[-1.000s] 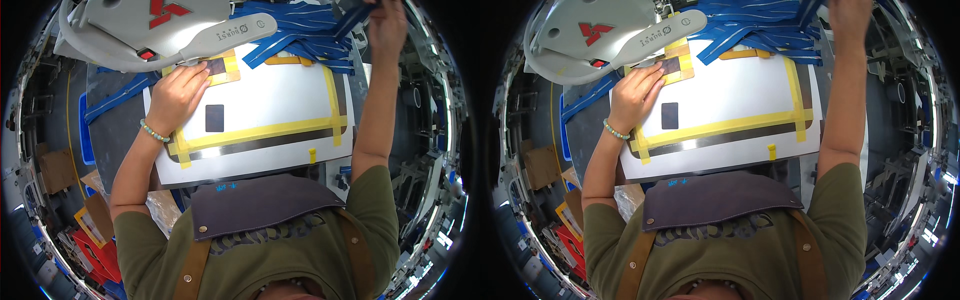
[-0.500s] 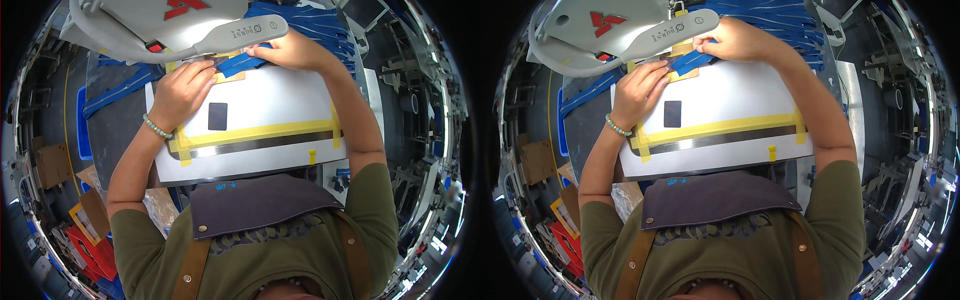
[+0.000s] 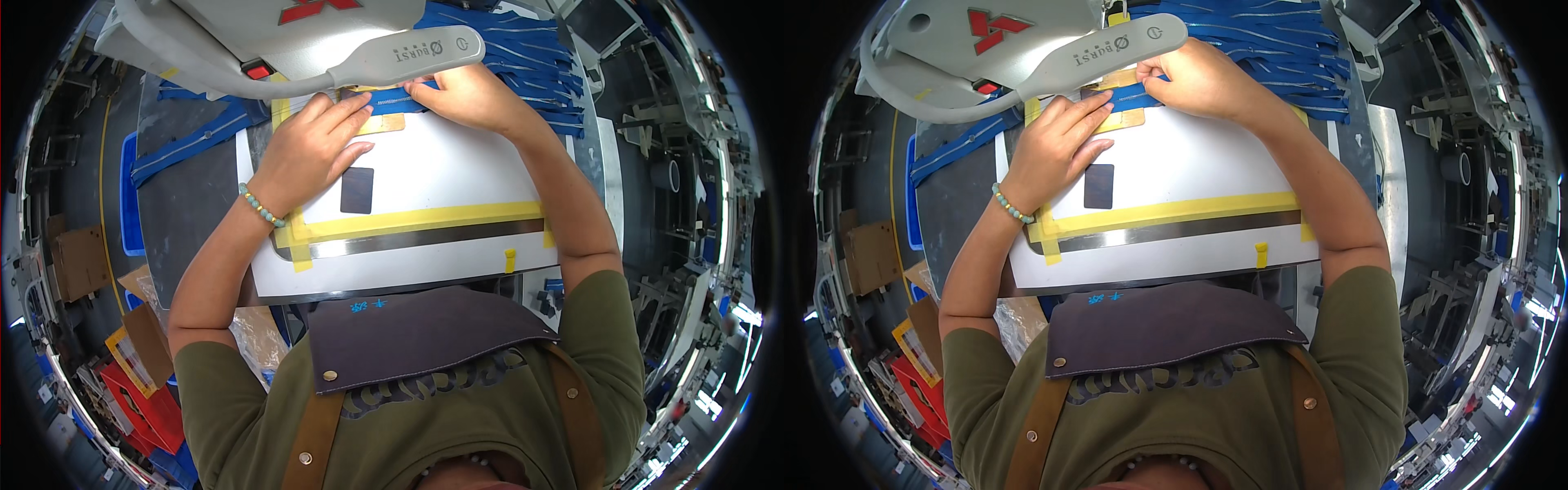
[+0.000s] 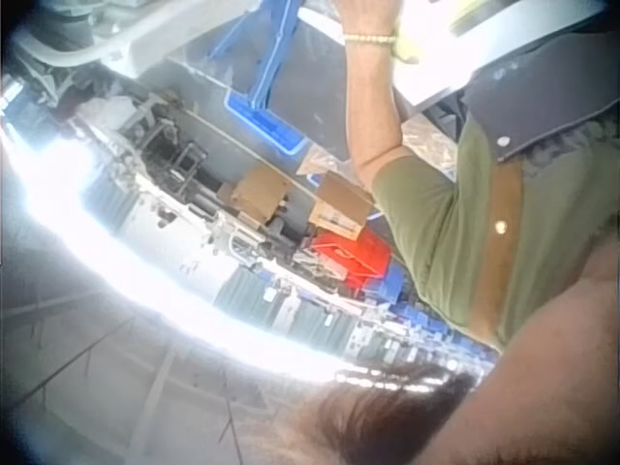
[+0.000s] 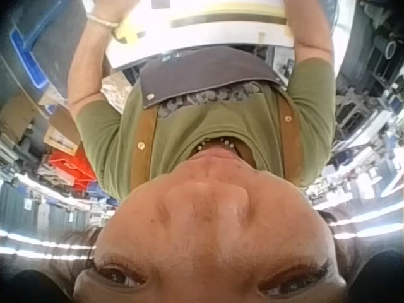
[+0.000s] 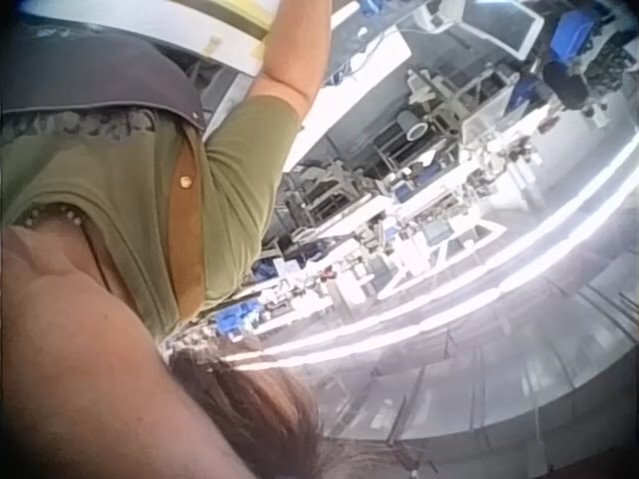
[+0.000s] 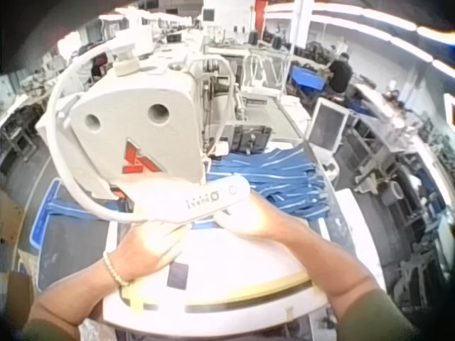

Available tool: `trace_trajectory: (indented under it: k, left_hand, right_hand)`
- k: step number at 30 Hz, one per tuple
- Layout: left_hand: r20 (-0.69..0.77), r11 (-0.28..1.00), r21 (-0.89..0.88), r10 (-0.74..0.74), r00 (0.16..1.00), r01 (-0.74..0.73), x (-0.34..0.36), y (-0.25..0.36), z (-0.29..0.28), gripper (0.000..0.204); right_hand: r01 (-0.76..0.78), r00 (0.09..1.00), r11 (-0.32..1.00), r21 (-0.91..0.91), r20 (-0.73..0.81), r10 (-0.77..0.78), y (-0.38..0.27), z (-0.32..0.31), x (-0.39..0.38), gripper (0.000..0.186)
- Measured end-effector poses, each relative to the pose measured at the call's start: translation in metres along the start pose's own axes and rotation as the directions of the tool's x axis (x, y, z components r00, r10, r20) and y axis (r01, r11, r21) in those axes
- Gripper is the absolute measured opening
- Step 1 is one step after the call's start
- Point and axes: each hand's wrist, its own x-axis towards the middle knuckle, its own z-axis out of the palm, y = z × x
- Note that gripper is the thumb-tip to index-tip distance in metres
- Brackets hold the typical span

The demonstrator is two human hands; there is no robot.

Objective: Using an industrial sewing machine to attach small leather patches onto fabric straps.

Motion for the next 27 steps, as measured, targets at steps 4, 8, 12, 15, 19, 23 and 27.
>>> trace_trajectory:
  k: [4,8,12,15,19,23,27]
  left_hand:
    - [-0.005,0.997,-0.061,-0.053,0.999,0.053,-0.002,0.000,-0.001,0.037]
    - [-0.017,0.995,-0.089,-0.051,0.999,0.049,0.002,-0.001,0.000,0.033]
    - [-0.012,0.992,-0.117,-0.055,0.998,0.053,0.002,-0.001,0.001,0.031]
    - [-0.006,0.993,-0.102,-0.056,0.998,0.055,0.001,-0.002,0.003,0.031]
    - [-0.029,0.994,-0.096,-0.057,0.998,0.054,-0.003,-0.002,0.003,0.034]
    - [-0.052,0.997,-0.070,-0.026,0.998,0.023,0.002,-0.001,0.003,0.032]
    - [-0.060,0.999,-0.054,0.007,0.998,-0.011,0.002,-0.003,0.004,0.032]
  right_hand:
    - [-0.107,0.988,0.994,-0.012,0.108,0.108,-0.018,-0.033,0.001,0.024]
    - [-0.139,0.971,0.958,-0.252,0.156,0.182,0.008,-0.091,-0.020,0.029]
    - [-0.296,0.830,0.832,-0.468,0.305,0.467,-0.011,-0.119,-0.018,0.028]
    - [0.148,0.987,0.769,-0.621,0.044,-0.155,0.020,-0.099,-0.022,0.025]
    - [-0.048,0.998,0.970,-0.238,-0.044,0.039,0.001,-0.056,0.001,0.024]
    - [0.027,0.994,0.688,0.725,-0.093,0.059,0.005,-0.001,0.021,0.050]
    - [-0.014,0.991,0.220,0.975,-0.016,0.131,0.028,0.007,0.013,0.043]
